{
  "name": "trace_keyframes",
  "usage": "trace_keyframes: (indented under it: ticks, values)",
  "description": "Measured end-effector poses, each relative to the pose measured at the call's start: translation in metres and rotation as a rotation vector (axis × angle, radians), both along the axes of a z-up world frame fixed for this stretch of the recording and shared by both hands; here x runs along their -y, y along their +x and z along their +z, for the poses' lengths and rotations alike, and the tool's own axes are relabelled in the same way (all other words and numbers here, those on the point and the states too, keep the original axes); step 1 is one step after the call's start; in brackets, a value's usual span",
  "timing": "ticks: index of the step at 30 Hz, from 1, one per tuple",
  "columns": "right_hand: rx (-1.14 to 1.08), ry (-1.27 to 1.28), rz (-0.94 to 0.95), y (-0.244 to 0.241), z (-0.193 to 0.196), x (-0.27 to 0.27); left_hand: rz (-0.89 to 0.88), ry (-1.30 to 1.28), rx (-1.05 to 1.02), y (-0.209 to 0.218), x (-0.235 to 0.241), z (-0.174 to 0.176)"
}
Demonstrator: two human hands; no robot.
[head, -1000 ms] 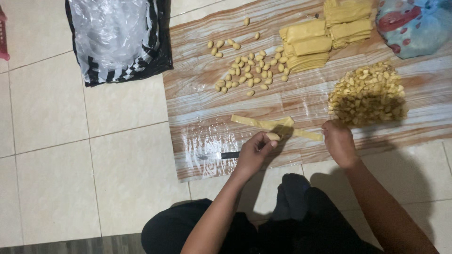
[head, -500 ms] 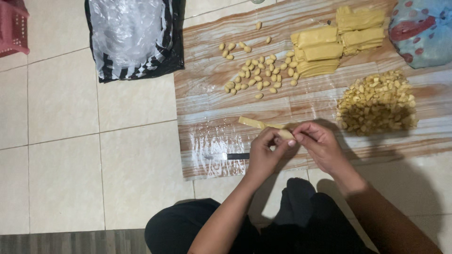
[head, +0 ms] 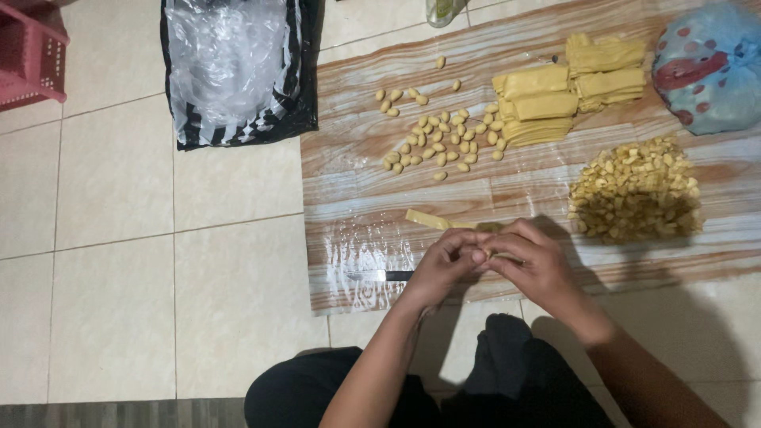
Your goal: The person sits on the floor and wraps small yellow dough pieces with thin yellow sheets. They pick up a dough piece, place it on a sheet, fold the sheet around it, and set the wrapped item aside. This process is repeated continuously.
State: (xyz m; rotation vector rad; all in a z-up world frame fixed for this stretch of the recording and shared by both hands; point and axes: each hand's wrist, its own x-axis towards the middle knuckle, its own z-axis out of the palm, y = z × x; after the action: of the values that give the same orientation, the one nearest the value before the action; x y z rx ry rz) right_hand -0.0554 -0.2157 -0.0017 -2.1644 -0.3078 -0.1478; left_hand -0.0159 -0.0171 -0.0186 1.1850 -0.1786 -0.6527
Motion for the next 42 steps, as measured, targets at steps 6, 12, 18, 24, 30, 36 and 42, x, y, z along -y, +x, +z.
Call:
trace_keyframes:
  ticks: [6, 12, 18, 24, 30, 36, 42]
  values:
    - [-0.187, -0.042, 0.011, 0.004, -0.003, -0.004, -0.03, 0.102, -0.078, 0.006, -0.009, -0.002]
    - [-0.316, -0.014, 0.03, 0.011, -0.02, 0.009, -0.105, 0.248, -0.027, 0.002, -0.014, 0.003]
    - [-0.544, 0.459, 0.001, 0.012, -0.034, 0.008, -0.072, 0.109, 0.015, 0.0, -0.013, 0.004]
    - [-0.521, 0.587, 0.071, 0.011, -0.01, 0.004, -0.005, -0.011, -0.134, 0.006, -0.011, 0.002]
    - [-0.274, -0.013, -0.001, 0.014, 0.001, -0.009, 0.023, 0.13, -0.091, 0.006, -0.012, -0.009]
    - [-0.224, -0.005, 0.082, 0.024, -0.014, -0.002, -0.042, 0.146, -0.119, 0.01, -0.019, -0.017]
    - [-0.417, 0.167, 0.099, 0.033, -0.026, -0.002, -0.046, 0.468, 0.049, 0.018, -0.017, 0.0]
